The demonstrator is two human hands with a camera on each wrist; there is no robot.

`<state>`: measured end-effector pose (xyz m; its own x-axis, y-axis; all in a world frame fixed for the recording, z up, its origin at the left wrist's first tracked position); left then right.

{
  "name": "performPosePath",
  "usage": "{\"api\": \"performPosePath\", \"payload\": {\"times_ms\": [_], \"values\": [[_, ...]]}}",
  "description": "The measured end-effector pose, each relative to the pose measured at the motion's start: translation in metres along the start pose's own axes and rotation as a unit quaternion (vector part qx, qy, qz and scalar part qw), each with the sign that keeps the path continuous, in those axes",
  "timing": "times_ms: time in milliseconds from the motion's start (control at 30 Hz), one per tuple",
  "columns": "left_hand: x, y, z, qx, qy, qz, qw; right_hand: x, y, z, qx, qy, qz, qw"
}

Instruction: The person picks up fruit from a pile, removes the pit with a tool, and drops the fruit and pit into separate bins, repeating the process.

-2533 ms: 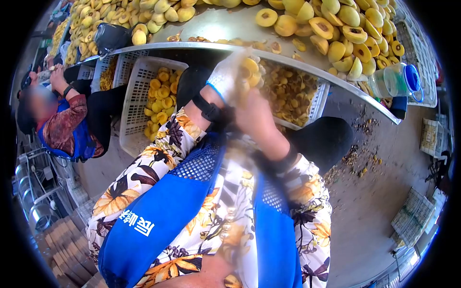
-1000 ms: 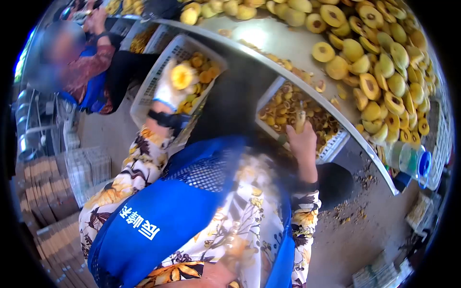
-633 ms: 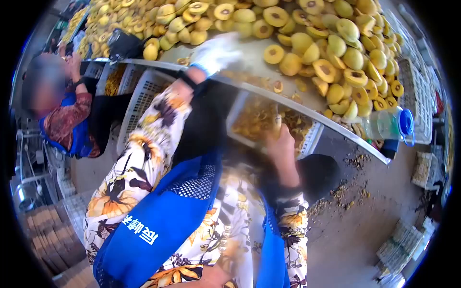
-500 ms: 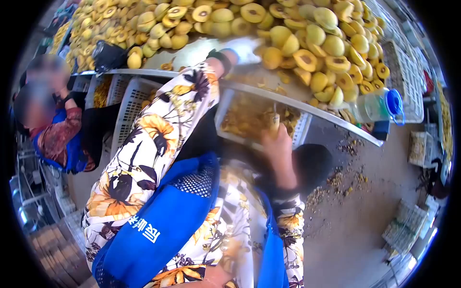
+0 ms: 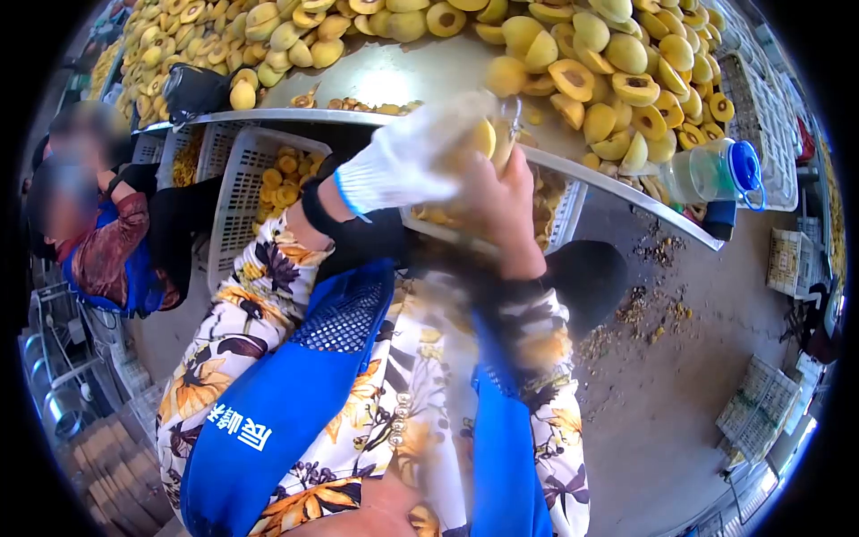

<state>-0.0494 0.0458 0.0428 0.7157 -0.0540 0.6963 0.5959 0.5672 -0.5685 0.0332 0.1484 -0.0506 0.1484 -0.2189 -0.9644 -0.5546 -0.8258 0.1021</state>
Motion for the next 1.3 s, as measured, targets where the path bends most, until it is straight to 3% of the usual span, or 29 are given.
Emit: {"api": "performPosePath", "payload": {"times_ms": [33,67,100,167,233,300,333,400,500,633,733,833,900,933,1033,1133,1167,1200,1267,1300], "values": [[-0.01,-0.002,-0.011,0.072,-0.072,-0.178,0.979,-0.014,0.01,-0.011,-0.005,0.031,0.068,0.997],[-0.019,-0.003,-0.022,0.139,-0.141,-0.349,0.916,-0.019,0.016,-0.018,-0.007,0.062,0.136,0.989],[-0.02,-0.001,-0.033,0.192,-0.224,-0.501,0.814,-0.016,0.022,-0.017,-0.041,0.042,0.2,0.978],[-0.027,0.018,-0.044,0.205,-0.233,-0.51,0.802,-0.013,0.025,-0.019,-0.002,0.053,0.009,0.999],[-0.049,0.047,-0.056,0.323,-0.368,-0.663,0.567,-0.018,0.029,-0.023,0.037,0.026,-0.171,0.984],[-0.049,0.04,-0.058,0.26,-0.273,-0.478,0.793,-0.028,0.032,-0.036,0.073,-0.035,-0.336,0.938],[-0.054,0.039,-0.058,0.237,-0.233,-0.387,0.86,-0.033,0.032,-0.041,0.091,-0.067,-0.414,0.903],[-0.052,0.031,-0.056,0.215,-0.153,-0.169,0.949,-0.03,0.031,-0.048,0.057,-0.049,-0.443,0.894],[-0.048,0.029,-0.058,0.283,-0.268,-0.322,0.863,-0.028,0.032,-0.056,0.01,-0.065,-0.473,0.878],[-0.032,0.022,-0.056,0.289,-0.312,-0.319,0.847,-0.029,0.039,-0.064,-0.004,-0.119,-0.498,0.859],[-0.025,0.024,-0.058,0.317,-0.281,-0.312,0.851,-0.022,0.041,-0.066,0.015,-0.12,-0.525,0.843],[-0.029,0.028,-0.058,0.325,-0.328,-0.379,0.802,-0.019,0.043,-0.069,0.015,-0.091,-0.528,0.844],[-0.034,0.027,-0.058,0.292,-0.323,-0.355,0.827,-0.021,0.044,-0.072,-0.008,-0.079,-0.521,0.85],[-0.038,0.025,-0.061,0.26,-0.282,-0.294,0.876,-0.024,0.045,-0.073,-0.027,-0.077,-0.517,0.852],[-0.048,0.018,-0.057,0.112,-0.235,-0.246,0.934,-0.018,0.04,-0.072,-0.065,-0.061,-0.499,0.862],[-0.054,0.015,-0.05,0.066,-0.334,-0.399,0.851,-0.021,0.036,-0.065,-0.099,-0.088,-0.494,0.859],[-0.044,0.009,-0.049,0.084,-0.23,-0.347,0.905,-0.022,0.036,-0.064,-0.097,-0.067,-0.476,0.871],[-0.037,0.007,-0.054,0.105,-0.206,-0.331,0.915,-0.023,0.035,-0.063,-0.095,-0.046,-0.459,0.882],[-0.034,0.017,-0.058,0.186,-0.239,-0.312,0.901,-0.023,0.033,-0.058,-0.06,0.066,-0.38,0.921],[-0.035,0.025,-0.062,0.213,-0.272,-0.299,0.89,-0.031,0.043,-0.062,-0.096,0.027,-0.404,0.91]]}}
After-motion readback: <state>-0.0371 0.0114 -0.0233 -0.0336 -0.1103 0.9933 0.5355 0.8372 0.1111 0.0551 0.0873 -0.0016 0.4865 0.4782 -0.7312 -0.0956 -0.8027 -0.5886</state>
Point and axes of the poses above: each hand's wrist, its own z-axis towards the middle knuckle, its own y-axis out of the palm, x = y × z, the point moved 5 cm from there along z, towards the middle knuckle, and after that the axes turned 6 degrees about y, right-handed, at the moved point
